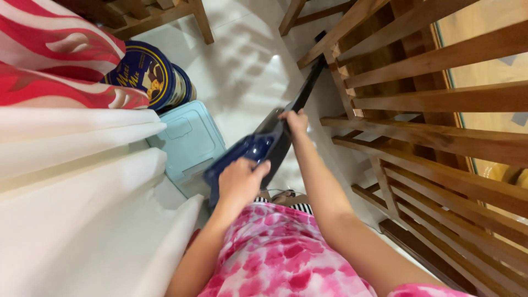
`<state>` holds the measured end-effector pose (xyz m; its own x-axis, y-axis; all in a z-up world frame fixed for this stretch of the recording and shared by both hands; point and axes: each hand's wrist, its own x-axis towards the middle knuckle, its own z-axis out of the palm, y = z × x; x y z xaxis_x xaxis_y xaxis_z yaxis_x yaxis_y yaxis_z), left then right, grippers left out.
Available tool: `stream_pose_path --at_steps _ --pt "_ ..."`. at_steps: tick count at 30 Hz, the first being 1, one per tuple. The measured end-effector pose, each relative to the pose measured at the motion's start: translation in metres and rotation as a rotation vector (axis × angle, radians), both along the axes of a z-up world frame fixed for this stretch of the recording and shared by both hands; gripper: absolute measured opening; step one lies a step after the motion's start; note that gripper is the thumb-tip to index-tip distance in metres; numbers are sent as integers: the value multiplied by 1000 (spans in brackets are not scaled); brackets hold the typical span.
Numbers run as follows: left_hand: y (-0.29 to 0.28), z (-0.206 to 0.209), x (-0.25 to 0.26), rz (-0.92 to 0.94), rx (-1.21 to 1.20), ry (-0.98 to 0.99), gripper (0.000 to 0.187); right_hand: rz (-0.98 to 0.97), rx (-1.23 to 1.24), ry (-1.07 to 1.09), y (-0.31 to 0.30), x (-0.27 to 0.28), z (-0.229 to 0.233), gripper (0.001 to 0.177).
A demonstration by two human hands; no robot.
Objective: Vacuuming the floor around furniture and under a table.
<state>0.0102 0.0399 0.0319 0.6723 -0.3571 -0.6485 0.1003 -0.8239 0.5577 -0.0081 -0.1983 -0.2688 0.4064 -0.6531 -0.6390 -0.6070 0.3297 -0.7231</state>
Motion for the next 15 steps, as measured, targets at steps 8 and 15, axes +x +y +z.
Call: stream_pose_path --at_steps 8,15 --pt "-48 -63 36 15 -119 163 52 -131 -45 11 -72 34 -52 33" --pt "-10 -32 27 -30 -103 169 55 27 -166 236 -23 14 -9 25"
